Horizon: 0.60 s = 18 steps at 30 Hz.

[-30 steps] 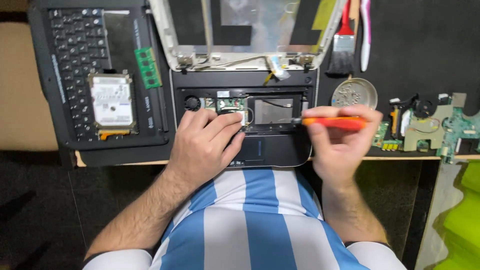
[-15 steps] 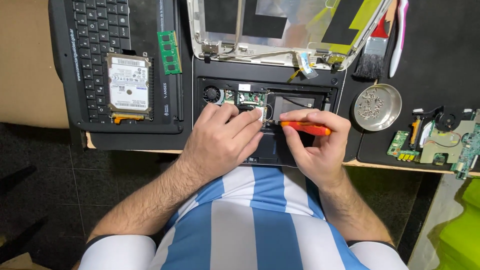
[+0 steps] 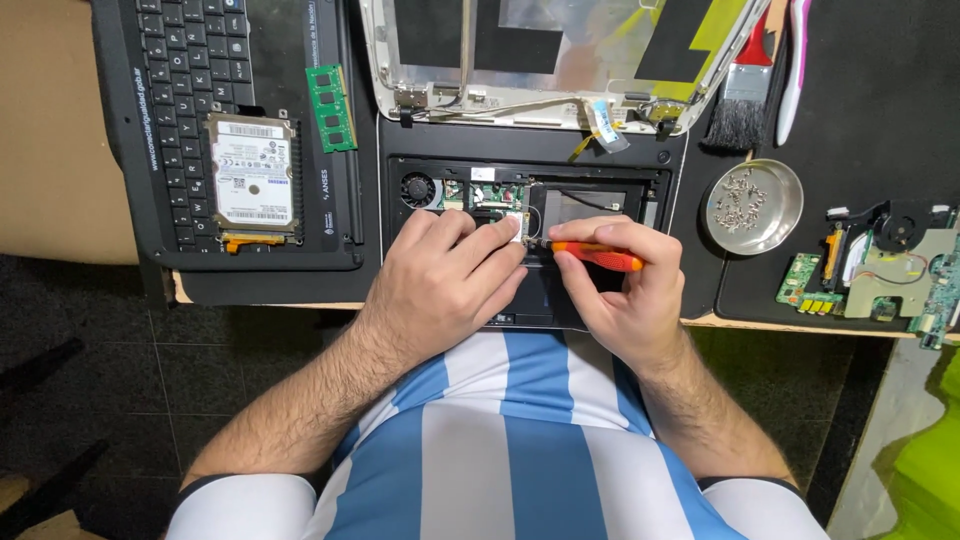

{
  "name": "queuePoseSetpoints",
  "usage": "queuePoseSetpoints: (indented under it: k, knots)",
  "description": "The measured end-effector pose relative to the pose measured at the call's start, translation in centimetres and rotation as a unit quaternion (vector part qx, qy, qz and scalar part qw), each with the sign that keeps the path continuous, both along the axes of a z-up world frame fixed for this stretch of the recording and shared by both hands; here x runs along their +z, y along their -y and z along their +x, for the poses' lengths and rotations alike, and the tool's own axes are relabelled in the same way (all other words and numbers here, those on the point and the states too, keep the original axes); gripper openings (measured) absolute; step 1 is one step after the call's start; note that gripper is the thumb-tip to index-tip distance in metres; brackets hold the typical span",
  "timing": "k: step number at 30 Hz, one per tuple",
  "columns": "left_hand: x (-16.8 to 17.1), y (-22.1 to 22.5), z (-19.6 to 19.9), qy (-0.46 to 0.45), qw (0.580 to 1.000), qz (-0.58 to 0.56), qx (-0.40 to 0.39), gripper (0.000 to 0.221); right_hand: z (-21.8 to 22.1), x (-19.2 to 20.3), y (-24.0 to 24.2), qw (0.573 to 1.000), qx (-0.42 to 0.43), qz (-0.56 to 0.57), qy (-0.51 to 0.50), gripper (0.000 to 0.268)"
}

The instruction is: Installing RAM modules, a hard drive, and fastening internal components with a screwdriver during a laptop repair.

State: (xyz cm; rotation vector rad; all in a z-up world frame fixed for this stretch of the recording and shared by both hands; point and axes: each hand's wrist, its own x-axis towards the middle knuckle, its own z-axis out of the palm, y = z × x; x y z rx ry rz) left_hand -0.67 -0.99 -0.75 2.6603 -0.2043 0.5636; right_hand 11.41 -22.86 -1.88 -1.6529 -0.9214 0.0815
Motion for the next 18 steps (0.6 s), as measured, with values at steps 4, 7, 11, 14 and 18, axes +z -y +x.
queuePoseSetpoints:
  k: [4, 7, 11, 14, 18]
  knots:
    - [-0.13, -0.02, -0.01, 0.001, 1.0, 0.007, -0.002, 0.025, -0.14, 0.15, 0.02, 1.0, -0.002, -0.003, -0.002, 0.052]
    - [0.12, -0.01, 0.12, 0.001, 1.0, 0.011, -0.006, 0.026, -0.13, 0.14, 0.12, 1.0, -0.003, -0.007, -0.014, 0.052]
    - [0.04, 0.18, 0.14, 0.005, 0.999, 0.038, 0.001, 0.024, -0.01, 0.21, 0.2, 1.0, -0.004, -0.017, -0.003, 0.052]
    - [-0.02, 0.39, 0.29, 0.009, 0.999, 0.052, 0.007, 0.023, 0.07, 0.09, 0.3, 1.0, -0.006, -0.009, 0.001, 0.051]
    - [-0.25, 0.2, 0.17, 0.009, 0.999, 0.043, 0.003, 0.023, 0.08, -0.14, 0.5, 1.0, -0.005, -0.001, 0.001, 0.052]
